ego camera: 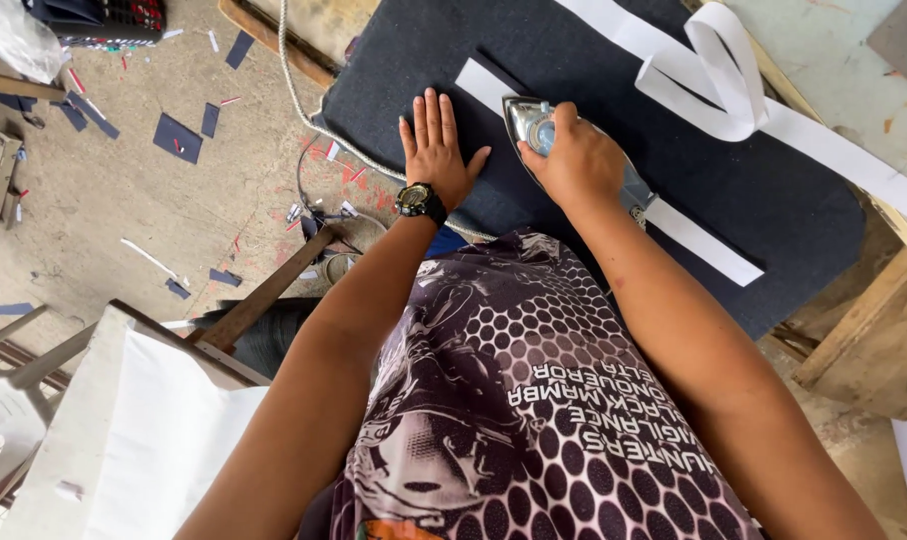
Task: The person irons a white strip of fabric placed on a dark blue material using a handheld iron. They move the iron back and forth along the strip while holding the fabric steady with their left hand.
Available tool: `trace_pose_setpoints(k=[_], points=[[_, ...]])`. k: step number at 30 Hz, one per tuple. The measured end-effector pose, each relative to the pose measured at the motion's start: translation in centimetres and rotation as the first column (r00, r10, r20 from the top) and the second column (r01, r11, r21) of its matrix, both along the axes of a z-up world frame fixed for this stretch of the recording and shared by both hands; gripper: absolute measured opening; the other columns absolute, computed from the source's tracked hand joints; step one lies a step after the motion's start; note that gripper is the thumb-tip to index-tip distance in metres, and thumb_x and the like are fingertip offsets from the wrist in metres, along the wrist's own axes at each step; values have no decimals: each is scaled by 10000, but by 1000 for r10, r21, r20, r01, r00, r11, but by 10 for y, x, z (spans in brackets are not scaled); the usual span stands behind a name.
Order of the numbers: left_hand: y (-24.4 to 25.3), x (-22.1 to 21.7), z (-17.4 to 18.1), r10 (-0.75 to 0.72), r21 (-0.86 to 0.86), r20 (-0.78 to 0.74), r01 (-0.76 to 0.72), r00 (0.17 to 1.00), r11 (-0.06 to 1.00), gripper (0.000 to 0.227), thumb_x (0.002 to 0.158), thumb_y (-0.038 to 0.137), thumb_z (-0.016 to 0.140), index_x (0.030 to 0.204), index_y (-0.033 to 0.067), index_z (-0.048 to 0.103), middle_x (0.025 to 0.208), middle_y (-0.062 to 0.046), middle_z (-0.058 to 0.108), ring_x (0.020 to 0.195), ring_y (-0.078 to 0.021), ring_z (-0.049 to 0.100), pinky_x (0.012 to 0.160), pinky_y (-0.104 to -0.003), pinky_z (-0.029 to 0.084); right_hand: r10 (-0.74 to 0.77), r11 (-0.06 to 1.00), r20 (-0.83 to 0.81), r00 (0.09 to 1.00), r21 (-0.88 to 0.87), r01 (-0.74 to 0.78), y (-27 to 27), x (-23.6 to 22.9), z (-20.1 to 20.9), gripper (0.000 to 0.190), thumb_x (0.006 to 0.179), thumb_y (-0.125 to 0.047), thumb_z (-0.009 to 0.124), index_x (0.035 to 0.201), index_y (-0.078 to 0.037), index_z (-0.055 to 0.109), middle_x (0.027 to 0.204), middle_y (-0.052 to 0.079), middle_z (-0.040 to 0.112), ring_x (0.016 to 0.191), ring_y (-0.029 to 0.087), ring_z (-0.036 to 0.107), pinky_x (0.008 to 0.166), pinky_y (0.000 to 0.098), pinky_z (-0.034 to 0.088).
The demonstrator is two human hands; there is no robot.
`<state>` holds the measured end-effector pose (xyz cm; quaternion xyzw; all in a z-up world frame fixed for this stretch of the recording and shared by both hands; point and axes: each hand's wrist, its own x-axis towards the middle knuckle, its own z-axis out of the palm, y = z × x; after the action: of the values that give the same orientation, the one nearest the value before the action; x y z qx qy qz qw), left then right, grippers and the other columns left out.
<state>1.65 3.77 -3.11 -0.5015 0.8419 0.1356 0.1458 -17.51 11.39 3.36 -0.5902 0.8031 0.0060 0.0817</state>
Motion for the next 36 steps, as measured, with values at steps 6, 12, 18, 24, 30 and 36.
trace_pose_setpoints(k=[6,12,18,24,30,36], points=[[-3,13,-17,-5,-155,-70,-6,998,988,1077,989,788,574,1616,13,169,1679,-206,171,1561,-372,157,1266,-524,180,-16,999,-17,1000,-49,15,-19,6,-4,629,854,-645,782,1087,-124,517,818,67,737,649,308,721,462,444,502],[-11,0,8,208,49,-102,-203,973,978,1012,1043,762,376,1631,8,46,1705,-188,13,1574,-360,-27,1284,-553,9,-22,995,-38,999,-95,18,26,-17,9,640,849,-610,823,1116,-96,550,736,4,706,588,193,681,382,359,440],[-26,-26,8,329,54,-57,-326,943,944,1094,1023,864,429,1650,87,-17,1724,-122,-37,1586,-318,-59,1201,-727,44,-60,998,-57,997,13,61,95,-58,12,615,913,-646,746,1124,-113,523,735,-5,667,561,214,664,379,374,453],[-33,-45,-3,389,29,6,-389,921,921,1215,964,986,401,1658,102,-61,1713,-133,-115,1568,-359,-134,1154,-792,32,-110,994,-70,992,-9,109,155,-88,16,578,889,-622,801,1080,-137,549,689,-5,629,537,218,630,375,386,419],[-34,-39,-10,379,49,-21,-378,925,925,1250,952,994,426,1654,99,-94,1710,-131,-152,1559,-357,-180,1150,-799,12,-179,982,-70,981,50,182,198,-109,14,554,893,-633,765,1088,-145,588,778,-5,673,617,244,672,402,410,443],[-34,-40,-7,382,48,-8,-382,924,923,1277,953,1002,469,1652,97,-102,1706,-123,-168,1553,-349,-194,1158,-797,17,-240,958,-37,970,152,242,228,-126,17,580,912,-646,730,1144,-133,589,823,19,697,625,282,684,439,419,478]])
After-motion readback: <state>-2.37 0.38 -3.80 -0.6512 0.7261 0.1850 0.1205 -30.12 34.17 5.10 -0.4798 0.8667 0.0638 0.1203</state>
